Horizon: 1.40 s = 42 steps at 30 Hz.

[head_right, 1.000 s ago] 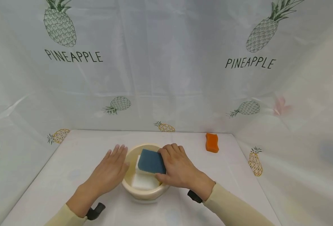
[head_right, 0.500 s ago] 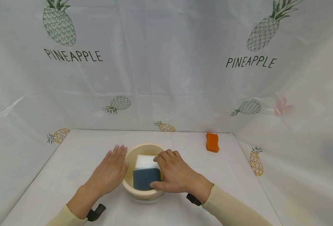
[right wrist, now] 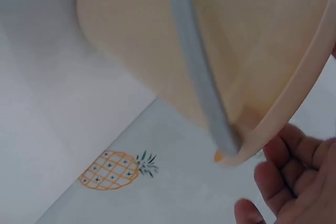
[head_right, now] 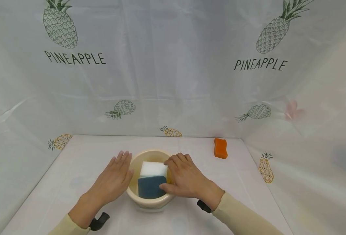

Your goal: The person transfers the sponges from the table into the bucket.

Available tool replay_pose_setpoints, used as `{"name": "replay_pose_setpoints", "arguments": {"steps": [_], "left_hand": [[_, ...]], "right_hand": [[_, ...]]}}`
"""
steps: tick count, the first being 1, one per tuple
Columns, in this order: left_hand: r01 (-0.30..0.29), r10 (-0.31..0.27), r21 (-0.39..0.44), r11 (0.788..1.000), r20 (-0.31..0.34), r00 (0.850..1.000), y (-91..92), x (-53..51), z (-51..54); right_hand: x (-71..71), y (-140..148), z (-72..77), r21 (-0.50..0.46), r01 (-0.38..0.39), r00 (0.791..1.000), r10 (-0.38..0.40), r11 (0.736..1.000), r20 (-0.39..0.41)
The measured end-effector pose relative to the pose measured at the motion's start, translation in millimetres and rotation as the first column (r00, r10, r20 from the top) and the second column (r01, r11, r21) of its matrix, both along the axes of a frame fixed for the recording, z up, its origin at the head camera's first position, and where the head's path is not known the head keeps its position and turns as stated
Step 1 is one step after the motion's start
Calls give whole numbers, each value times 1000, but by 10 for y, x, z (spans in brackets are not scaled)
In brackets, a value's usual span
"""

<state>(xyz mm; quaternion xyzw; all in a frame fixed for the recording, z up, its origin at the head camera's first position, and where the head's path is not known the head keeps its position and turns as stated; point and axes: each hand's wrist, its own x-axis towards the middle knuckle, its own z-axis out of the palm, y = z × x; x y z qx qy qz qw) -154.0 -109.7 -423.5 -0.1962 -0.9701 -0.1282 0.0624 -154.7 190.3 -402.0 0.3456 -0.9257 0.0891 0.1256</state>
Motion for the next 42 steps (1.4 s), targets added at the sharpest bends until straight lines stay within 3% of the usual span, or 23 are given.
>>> {"name": "replay_pose_setpoints", "arguments": {"steps": [3,6,10,15,19,25,30,34,37,42], "left_hand": [[0,0,3,1000,5,1000,-6,-4,-1],[3,-3,13,1000,6,1000,-9,-5,6],[6,-7,23,1000,23,1000,-9,-14,13],[3,-4,26,1000,45,999,-3,-27,18],[1,-2,24,1000,59,998,-1,-34,18],[5,-6,32,999,55,998,-4,-27,6],[3,-6,43,999,63,998,1,-14,2],[-1,-1,36,999,62,998,5,-9,-10],[-7,5,25,1000,56,998,4,-11,-16],[-6,5,25,1000,43,999,6,-13,-19]], "right_hand": [[-97,86,-5,-59,79,996,-82,995,-42],[-251,232,-37,-116,168,975,-183,979,-128],[-510,536,-131,-154,302,919,-330,941,-217],[-800,981,-279,-158,484,829,-509,861,-232],[-941,1288,-350,-120,598,774,-610,792,-170],[-1080,1629,-506,-8,711,703,-711,703,13],[-1140,1789,-737,23,737,674,-737,675,56],[-1154,1823,-888,39,740,669,-741,672,59],[-1169,1827,-968,45,741,666,-742,670,83],[-1178,1832,-1056,54,764,634,-764,643,122]]}}
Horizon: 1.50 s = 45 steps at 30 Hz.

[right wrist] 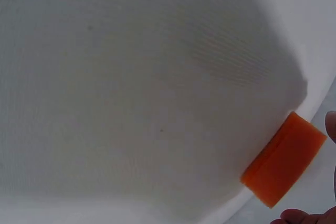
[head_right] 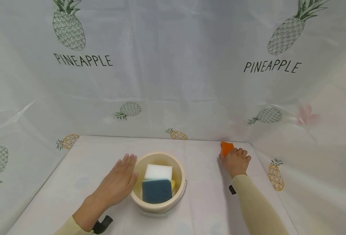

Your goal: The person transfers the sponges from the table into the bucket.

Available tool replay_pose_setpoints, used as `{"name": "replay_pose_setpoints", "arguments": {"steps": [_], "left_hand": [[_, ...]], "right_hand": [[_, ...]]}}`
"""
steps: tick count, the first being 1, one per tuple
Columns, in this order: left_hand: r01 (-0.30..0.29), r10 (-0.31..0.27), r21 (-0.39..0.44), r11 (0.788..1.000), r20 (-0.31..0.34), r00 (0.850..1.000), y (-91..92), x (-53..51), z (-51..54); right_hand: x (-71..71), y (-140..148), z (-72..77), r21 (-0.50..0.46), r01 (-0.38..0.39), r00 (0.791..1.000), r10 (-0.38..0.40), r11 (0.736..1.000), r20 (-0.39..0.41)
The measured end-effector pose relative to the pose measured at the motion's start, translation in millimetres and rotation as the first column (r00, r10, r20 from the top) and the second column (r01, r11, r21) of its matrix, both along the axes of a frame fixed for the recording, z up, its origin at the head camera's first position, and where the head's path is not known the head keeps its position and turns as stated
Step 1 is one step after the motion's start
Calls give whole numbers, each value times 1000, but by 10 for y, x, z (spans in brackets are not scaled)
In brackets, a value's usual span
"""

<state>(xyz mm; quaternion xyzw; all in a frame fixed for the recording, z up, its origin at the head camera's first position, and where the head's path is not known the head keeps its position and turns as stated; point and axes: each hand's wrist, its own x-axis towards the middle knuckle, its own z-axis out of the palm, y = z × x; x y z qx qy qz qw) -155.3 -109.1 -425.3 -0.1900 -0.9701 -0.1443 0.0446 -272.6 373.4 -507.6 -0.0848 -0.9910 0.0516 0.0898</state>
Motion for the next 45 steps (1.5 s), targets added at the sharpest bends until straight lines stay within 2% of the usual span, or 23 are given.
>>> {"name": "replay_pose_setpoints", "arguments": {"steps": [6,15,18,22,25,27,31,33,35,37,41,45], "left_hand": [[5,-5,1,1000,1,1000,26,3,-1],[8,-8,-2,1000,-7,1000,44,-6,-2],[8,-8,2,1000,0,1000,44,-5,-1],[5,-5,4,1000,12,1000,38,-4,2],[5,-5,3,1000,18,1000,32,-1,8],[3,-3,0,1000,20,1000,28,0,13],[-1,1,-3,1000,25,1000,19,4,24],[-1,1,-7,1000,22,1000,14,6,31],[5,-5,-15,1000,20,1000,7,4,35],[11,-11,-21,1000,11,1000,-1,4,39],[18,-18,-22,1000,6,1000,-8,2,41],[18,-18,-15,1000,3,1000,1,4,42]], "right_hand": [[61,27,-43,-2,48,999,-48,999,-6],[101,32,-52,-43,67,998,-66,997,18],[95,23,-43,-54,69,998,-69,996,3],[81,-45,35,-61,40,999,-42,997,-32],[91,-137,154,-56,-17,997,13,998,-80],[106,-224,253,-51,-70,988,62,996,-142],[167,-475,489,-63,-193,948,170,979,-269],[215,-635,629,-62,-264,923,233,963,-307],[271,-796,759,-47,-343,888,308,938,-341],[341,-958,888,-17,-430,846,396,903,-359],[493,-1253,1077,43,-579,750,552,814,-364],[622,-1486,1164,60,-675,684,655,735,-321]]}}
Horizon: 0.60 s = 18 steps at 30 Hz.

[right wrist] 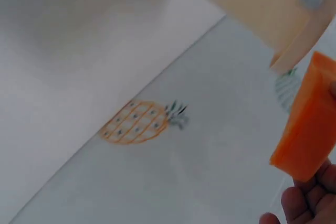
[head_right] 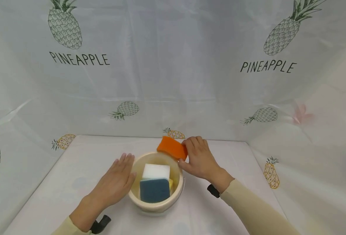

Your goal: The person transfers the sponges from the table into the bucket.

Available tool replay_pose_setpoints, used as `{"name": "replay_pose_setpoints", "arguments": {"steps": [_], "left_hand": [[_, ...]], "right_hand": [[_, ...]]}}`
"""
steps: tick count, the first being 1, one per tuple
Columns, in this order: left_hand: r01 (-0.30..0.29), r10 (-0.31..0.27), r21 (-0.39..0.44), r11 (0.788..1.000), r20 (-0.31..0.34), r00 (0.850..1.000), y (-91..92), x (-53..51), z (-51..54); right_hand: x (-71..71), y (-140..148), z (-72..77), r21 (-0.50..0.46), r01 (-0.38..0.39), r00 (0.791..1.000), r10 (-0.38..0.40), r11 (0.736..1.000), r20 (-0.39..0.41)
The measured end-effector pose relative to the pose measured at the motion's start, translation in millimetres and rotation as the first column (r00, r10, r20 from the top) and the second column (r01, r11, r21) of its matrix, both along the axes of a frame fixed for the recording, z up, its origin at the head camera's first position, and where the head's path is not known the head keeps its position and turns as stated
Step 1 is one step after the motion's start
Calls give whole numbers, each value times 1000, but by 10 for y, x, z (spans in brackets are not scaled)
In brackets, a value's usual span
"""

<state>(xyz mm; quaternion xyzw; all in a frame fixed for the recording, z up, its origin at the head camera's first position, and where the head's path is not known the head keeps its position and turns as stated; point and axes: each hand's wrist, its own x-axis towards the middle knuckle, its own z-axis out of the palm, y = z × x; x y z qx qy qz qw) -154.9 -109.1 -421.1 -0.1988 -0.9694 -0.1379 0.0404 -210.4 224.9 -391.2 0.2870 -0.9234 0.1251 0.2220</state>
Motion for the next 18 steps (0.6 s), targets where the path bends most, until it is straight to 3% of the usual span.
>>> {"name": "replay_pose_setpoints", "arguments": {"steps": [6,18], "left_hand": [[-2,2,1,1000,-9,1000,7,14,9],[-12,11,5,1000,6,1000,13,14,1]], "right_hand": [[99,-225,-12,75,-107,993,103,991,56],[145,-408,-99,123,-175,974,153,977,164]]}}
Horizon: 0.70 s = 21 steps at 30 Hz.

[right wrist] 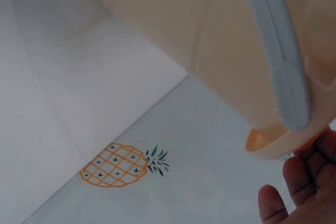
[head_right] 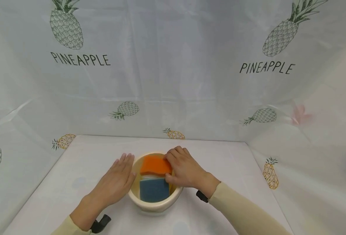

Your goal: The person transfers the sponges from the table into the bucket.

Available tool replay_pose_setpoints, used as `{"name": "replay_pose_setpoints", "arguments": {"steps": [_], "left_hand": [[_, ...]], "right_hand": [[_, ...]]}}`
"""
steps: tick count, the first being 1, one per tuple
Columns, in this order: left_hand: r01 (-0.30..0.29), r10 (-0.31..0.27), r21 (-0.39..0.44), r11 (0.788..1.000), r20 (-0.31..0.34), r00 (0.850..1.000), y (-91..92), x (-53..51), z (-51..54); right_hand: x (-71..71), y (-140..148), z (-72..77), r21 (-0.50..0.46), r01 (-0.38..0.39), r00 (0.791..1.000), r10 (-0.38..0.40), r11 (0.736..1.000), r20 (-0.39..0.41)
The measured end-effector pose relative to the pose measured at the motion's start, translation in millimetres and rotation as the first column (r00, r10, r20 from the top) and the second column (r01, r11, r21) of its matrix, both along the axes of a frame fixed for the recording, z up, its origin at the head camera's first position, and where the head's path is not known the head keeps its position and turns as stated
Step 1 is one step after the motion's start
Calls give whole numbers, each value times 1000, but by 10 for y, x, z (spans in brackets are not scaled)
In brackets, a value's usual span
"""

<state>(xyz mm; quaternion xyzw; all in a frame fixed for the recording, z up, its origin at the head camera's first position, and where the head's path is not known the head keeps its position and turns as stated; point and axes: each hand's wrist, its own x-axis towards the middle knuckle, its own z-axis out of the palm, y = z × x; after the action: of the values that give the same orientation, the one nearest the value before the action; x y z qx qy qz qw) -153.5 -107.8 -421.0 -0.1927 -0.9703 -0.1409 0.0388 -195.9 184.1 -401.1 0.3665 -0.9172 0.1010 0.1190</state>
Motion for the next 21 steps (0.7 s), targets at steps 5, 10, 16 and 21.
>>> {"name": "replay_pose_setpoints", "arguments": {"steps": [5,10,16,21], "left_hand": [[-3,3,-2,1000,8,1000,25,-23,-17],[-4,3,3,1000,15,1000,36,-27,-16],[-15,15,-9,1000,23,1000,32,-42,-11],[-29,29,26,999,14,999,-38,-40,-9]], "right_hand": [[-5,0,-39,49,5,1000,-4,999,-7],[10,22,-61,72,11,1000,-11,997,2],[19,69,-73,56,20,1000,-21,998,8],[66,135,-124,-48,75,997,-77,996,-31]]}}
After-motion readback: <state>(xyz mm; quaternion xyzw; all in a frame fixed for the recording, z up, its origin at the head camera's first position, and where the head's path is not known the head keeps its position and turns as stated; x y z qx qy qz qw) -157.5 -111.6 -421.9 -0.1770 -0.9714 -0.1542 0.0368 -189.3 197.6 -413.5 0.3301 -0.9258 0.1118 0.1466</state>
